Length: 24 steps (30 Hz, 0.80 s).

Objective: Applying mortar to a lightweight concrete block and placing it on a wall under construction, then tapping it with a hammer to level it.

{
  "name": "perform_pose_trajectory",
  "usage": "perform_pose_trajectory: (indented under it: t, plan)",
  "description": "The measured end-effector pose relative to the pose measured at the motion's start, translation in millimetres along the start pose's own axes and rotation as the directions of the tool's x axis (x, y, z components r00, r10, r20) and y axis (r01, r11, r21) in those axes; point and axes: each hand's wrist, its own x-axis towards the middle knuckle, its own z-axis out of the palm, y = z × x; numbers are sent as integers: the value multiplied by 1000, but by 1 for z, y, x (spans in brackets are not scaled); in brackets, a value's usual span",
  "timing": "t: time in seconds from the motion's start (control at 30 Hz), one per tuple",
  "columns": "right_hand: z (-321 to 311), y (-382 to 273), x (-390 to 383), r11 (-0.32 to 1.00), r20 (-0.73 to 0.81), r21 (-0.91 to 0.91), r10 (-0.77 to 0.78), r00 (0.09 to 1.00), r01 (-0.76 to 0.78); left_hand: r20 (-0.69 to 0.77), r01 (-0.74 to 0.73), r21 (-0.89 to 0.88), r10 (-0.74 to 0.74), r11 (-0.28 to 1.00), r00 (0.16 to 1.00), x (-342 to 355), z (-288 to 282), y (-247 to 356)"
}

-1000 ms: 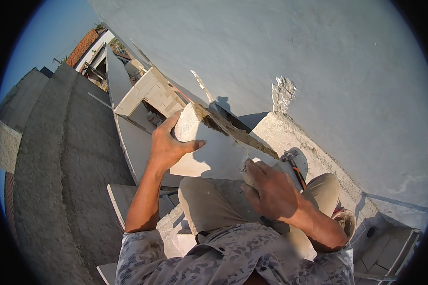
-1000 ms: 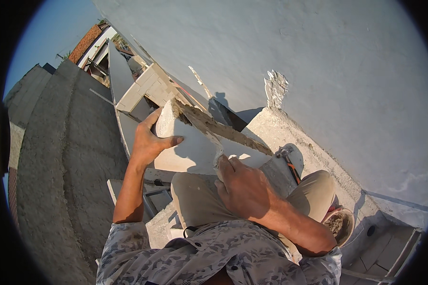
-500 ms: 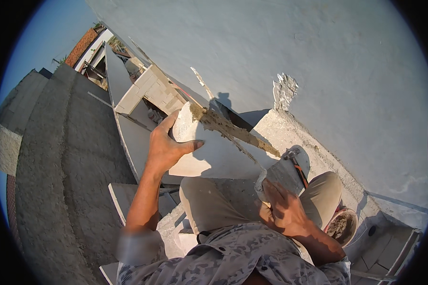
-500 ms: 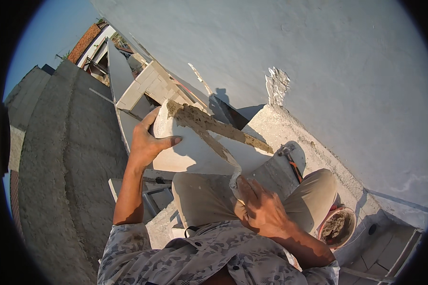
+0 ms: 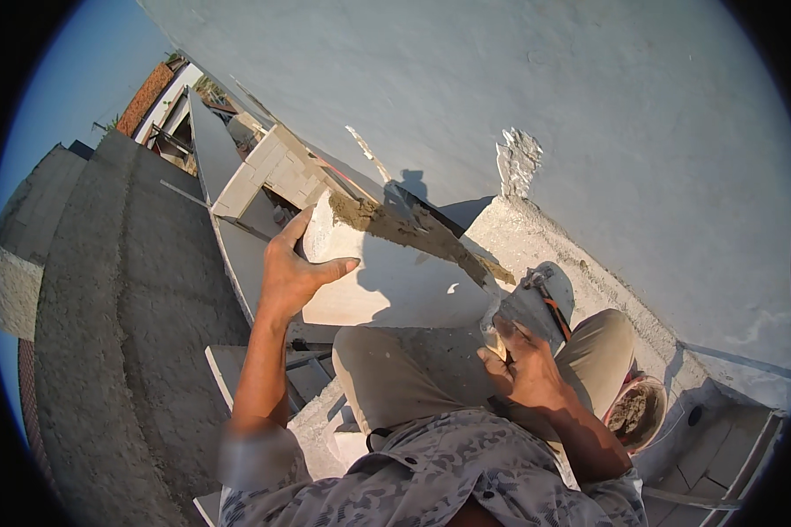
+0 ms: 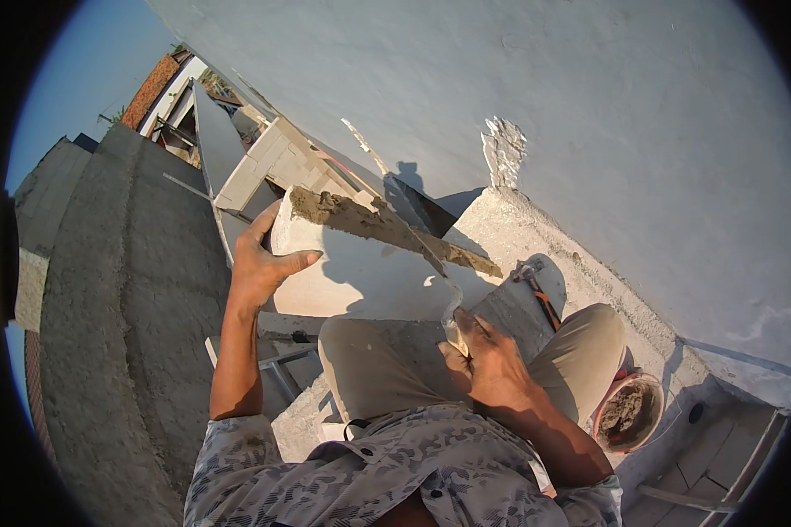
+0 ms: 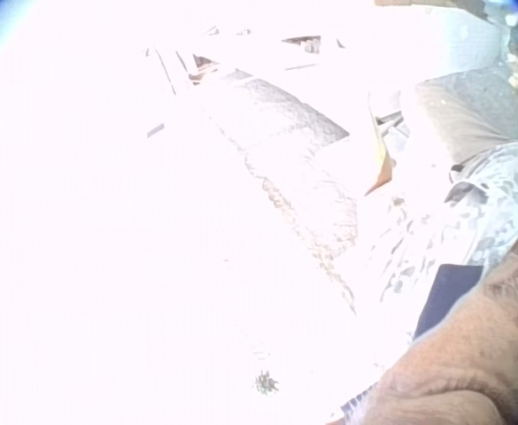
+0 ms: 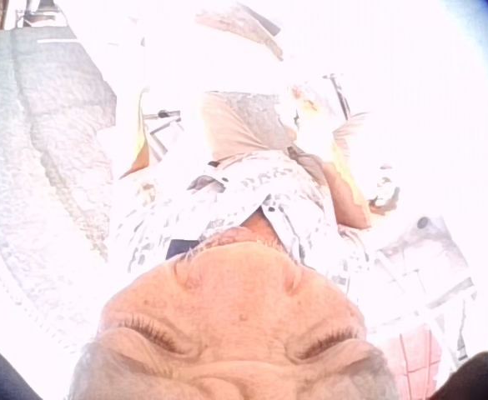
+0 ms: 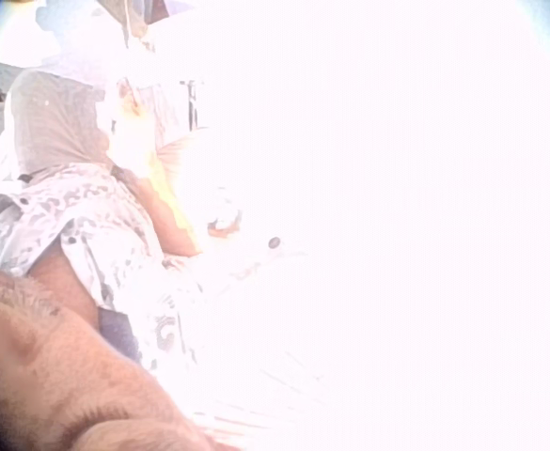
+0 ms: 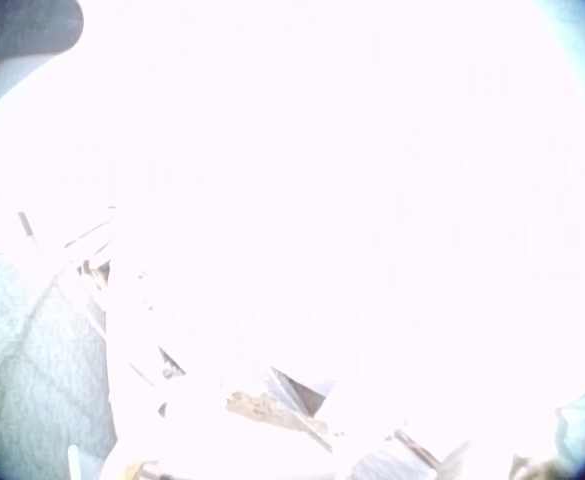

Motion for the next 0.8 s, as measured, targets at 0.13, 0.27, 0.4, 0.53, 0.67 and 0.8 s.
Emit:
perform_pose_trajectory:
  t: [0.13, 0.27, 0.4, 0.53, 0.67, 0.8]
  plan:
    - [27, 23, 5, 962, -70, -262, -102, 992, 80, 18, -23, -59, 24, 998, 1000, -3, 5, 5]
    - [45, 42, -27, 873, 23, -454, -189, 982, 178, -15, -39, 26, 40, 999, 999, -2, 3, -3]
    - [11, 55, -35, 925, -68, -345, -192, 979, 158, 30, -32, -96, 35, 995, 999, -1, -4, -8]
    - [-20, 40, 10, 882, -92, -455, -182, 979, 122, 64, -33, -124, 41, 992, 997, -3, -8, -5]
    - [-28, -6, 35, 737, 30, -609, -347, 938, 292, 81, -125, 19, 123, 992, 989, -5, -10, -15]
    - [-29, 23, 40, 616, 124, -741, -264, 956, 267, 97, -140, 13, 138, 990, 986, -7, -9, -14]
